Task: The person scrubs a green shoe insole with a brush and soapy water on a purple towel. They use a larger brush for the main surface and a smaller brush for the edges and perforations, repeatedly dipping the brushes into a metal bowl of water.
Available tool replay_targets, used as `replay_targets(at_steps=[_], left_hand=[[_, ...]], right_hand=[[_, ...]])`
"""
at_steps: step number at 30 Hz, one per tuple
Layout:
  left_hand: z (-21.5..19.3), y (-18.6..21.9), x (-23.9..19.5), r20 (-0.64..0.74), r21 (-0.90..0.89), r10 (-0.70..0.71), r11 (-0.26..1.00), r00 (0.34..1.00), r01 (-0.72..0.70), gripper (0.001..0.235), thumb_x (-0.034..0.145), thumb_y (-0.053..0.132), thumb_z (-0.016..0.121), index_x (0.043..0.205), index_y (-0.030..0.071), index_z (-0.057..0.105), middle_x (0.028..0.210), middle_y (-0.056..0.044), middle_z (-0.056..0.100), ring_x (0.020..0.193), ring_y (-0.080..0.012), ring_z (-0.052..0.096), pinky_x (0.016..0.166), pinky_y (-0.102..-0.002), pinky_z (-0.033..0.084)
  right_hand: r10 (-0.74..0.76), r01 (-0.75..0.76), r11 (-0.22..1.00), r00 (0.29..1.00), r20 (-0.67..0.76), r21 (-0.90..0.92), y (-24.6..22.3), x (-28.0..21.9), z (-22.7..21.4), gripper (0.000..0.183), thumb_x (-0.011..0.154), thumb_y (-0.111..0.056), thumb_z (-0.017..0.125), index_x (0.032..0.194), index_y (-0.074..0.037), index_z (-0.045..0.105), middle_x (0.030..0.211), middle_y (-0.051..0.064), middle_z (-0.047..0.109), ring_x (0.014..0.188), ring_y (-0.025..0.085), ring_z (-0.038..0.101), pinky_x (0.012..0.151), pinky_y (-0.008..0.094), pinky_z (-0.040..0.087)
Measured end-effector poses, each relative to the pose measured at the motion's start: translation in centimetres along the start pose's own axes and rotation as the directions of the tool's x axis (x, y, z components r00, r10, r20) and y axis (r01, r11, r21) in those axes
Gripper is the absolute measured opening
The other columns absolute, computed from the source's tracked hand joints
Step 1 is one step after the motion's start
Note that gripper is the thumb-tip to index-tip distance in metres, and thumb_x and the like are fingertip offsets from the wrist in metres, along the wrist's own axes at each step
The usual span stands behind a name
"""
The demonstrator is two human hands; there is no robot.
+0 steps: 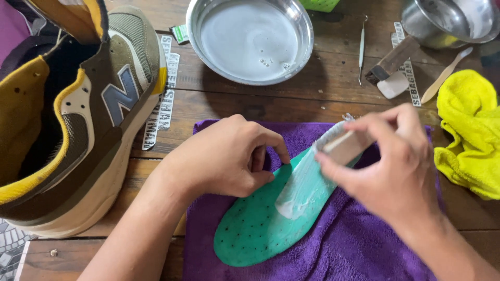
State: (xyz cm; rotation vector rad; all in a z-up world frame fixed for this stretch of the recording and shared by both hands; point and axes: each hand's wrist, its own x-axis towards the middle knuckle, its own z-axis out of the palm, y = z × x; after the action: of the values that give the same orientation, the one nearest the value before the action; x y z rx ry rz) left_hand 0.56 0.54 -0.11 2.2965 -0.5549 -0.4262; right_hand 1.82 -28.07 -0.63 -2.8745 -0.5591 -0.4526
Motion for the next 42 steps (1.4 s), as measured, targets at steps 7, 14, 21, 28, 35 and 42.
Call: replay_targets(at_steps=[7,14,21,28,35,42], left_hand=[[0.0,0.3,-0.1,0.008,0.07,-0.001,0.998,1.0,0.001,0.033,0.078,0.022,0.078,0.108,0.033,0.086,0.07,0.007,0.082,0.067,-0.0163,0.081,0.064,-0.038,0.059],[0.0,0.4,-0.3,-0.029,0.084,-0.015,0.996,0.999,0.018,0.036,0.077,0.022,0.078,0.109,0.033,0.087,0.072,0.008,0.082,0.069,-0.0164,0.08,0.065,-0.037,0.06],[0.0,0.4,-0.2,-0.003,0.095,-0.022,0.995,1.0,0.022,0.035,0.079,0.022,0.079,0.111,0.035,0.087,0.072,0.008,0.082,0.068,-0.015,0.079,0.065,-0.036,0.059],[0.2,0.4,-0.2,-0.006,0.089,-0.01,0.996,1.0,0.011,0.035,0.078,0.022,0.077,0.11,0.034,0.087,0.073,0.008,0.082,0.068,-0.018,0.078,0.065,-0.039,0.058],[0.2,0.1,0.0,-0.017,0.056,-0.003,0.998,1.0,0.004,0.035,0.077,0.021,0.079,0.108,0.033,0.087,0.07,0.009,0.081,0.066,-0.0146,0.079,0.065,-0.035,0.058],[0.5,-0.2,-0.1,-0.043,0.053,0.027,0.998,0.999,-0.025,0.036,0.075,0.02,0.078,0.108,0.032,0.087,0.069,0.009,0.081,0.065,-0.0144,0.08,0.065,-0.035,0.058]], right_hand=[[-0.312,0.289,0.895,0.95,0.014,0.339,-1.0,-1.9,-0.6,0.066,0.063,-0.043,0.108,0.112,-0.01,0.079,0.106,0.012,0.061,0.098,0.027,0.066,0.088,0.038,0.059],[-0.259,0.265,0.956,0.964,-0.059,0.124,-1.2,-3.8,-1.5,0.063,0.067,-0.047,0.107,0.114,-0.014,0.081,0.116,0.017,0.063,0.108,0.034,0.069,0.096,0.047,0.058],[-0.142,0.14,0.989,0.989,-0.045,-0.052,3.1,-2.6,-0.4,0.066,0.069,-0.058,0.103,0.117,-0.018,0.083,0.118,0.012,0.066,0.107,0.03,0.066,0.093,0.052,0.049],[-0.259,0.253,0.951,0.966,0.008,0.178,0.8,-5.4,-1.2,0.077,0.052,-0.059,0.109,0.113,-0.019,0.084,0.117,0.01,0.067,0.109,0.025,0.072,0.098,0.05,0.051],[-0.228,0.242,0.946,0.97,-0.09,0.215,-4.7,-8.6,-1.1,0.064,0.061,-0.06,0.105,0.109,-0.022,0.084,0.114,0.014,0.067,0.096,0.031,0.07,0.088,0.045,0.058],[-0.123,0.132,0.988,0.986,-0.112,0.081,-0.5,-4.0,-0.3,0.06,0.073,-0.044,0.108,0.115,-0.011,0.083,0.114,0.017,0.062,0.106,0.035,0.067,0.1,0.052,0.056]])
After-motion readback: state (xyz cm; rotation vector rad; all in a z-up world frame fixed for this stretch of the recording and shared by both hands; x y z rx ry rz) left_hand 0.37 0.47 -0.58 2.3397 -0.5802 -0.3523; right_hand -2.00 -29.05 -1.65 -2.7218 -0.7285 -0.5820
